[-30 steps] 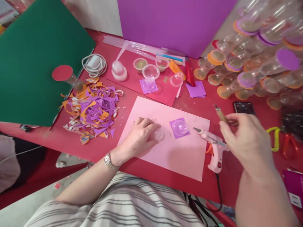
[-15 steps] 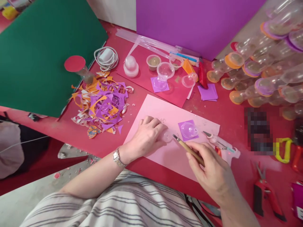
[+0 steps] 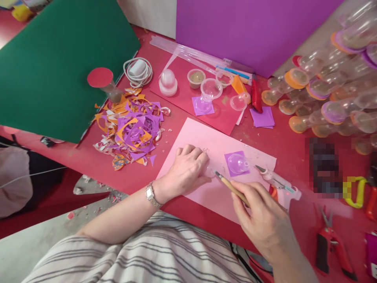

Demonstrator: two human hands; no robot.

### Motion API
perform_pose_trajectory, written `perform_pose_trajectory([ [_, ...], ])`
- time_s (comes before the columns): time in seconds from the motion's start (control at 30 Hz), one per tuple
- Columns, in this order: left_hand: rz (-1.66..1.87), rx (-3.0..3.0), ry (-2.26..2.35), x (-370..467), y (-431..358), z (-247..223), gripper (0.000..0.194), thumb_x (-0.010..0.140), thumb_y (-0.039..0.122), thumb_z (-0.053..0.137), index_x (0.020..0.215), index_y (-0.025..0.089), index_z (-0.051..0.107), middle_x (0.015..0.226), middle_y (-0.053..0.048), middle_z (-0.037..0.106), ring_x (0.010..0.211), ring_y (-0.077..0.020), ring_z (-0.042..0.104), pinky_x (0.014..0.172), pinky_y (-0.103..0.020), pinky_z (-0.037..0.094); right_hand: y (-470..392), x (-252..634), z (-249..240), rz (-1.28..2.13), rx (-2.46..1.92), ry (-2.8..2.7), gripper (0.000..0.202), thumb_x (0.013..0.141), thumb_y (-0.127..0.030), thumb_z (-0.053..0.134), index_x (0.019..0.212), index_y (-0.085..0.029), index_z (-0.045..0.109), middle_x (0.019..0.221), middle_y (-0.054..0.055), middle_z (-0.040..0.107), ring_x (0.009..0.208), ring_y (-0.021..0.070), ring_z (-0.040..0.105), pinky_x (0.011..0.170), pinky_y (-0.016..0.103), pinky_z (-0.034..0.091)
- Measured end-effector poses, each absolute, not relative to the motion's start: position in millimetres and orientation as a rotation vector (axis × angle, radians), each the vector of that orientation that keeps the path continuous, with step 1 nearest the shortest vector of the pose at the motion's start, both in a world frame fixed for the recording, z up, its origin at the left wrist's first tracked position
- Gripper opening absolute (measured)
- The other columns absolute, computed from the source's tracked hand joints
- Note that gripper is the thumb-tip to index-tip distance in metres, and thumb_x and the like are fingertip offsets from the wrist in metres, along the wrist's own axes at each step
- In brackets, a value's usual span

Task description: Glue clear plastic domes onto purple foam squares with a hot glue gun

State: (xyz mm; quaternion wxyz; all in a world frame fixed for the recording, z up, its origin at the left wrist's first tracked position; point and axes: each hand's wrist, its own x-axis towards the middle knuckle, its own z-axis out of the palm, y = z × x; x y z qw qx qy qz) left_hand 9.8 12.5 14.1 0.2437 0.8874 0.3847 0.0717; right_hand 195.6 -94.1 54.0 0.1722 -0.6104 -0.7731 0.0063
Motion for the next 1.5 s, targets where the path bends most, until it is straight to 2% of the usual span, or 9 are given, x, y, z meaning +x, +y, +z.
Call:
perform_pose_trajectory([
  [0.6, 0.186, 2.459, 1.066, 12, 11, 16, 0.047, 0.075, 0.046, 0.079, 0.102, 0.015, 0.056, 0.102, -0.011, 0.063, 0.101, -0.0291, 0.053, 0.083, -0.041, 0.042, -93, 185, 58, -0.116, -1.773, -2.233, 0.018, 0.096, -0.014, 0.047, 0.106, -0.015, 0.063, 0.078, 0.004, 0.064, 0.064, 0.0149, 0.062, 0.058, 0.027, 0.043],
  [1.2, 0.200, 2.434, 1.067, 12, 12, 15, 0.046, 0.076, 0.046, 0.078, 0.102, 0.015, 0.056, 0.102, -0.011, 0.061, 0.102, -0.0297, 0.053, 0.083, -0.041, 0.042, -98, 184, 53, 0.019, -1.809, -2.145, 0.019, 0.096, -0.016, 0.046, 0.106, -0.018, 0.062, 0.084, 0.004, 0.068, 0.064, 0.0143, 0.064, 0.057, 0.027, 0.045],
  [1.5, 0.231, 2.429, 1.077, 10, 11, 13, 0.046, 0.076, 0.045, 0.078, 0.104, 0.015, 0.056, 0.103, -0.011, 0.061, 0.102, -0.0297, 0.052, 0.084, -0.042, 0.042, -95, 185, 48, 0.311, -1.773, -1.988, 0.015, 0.095, -0.016, 0.045, 0.101, -0.020, 0.058, 0.081, 0.002, 0.065, 0.070, 0.0133, 0.066, 0.062, 0.023, 0.051],
])
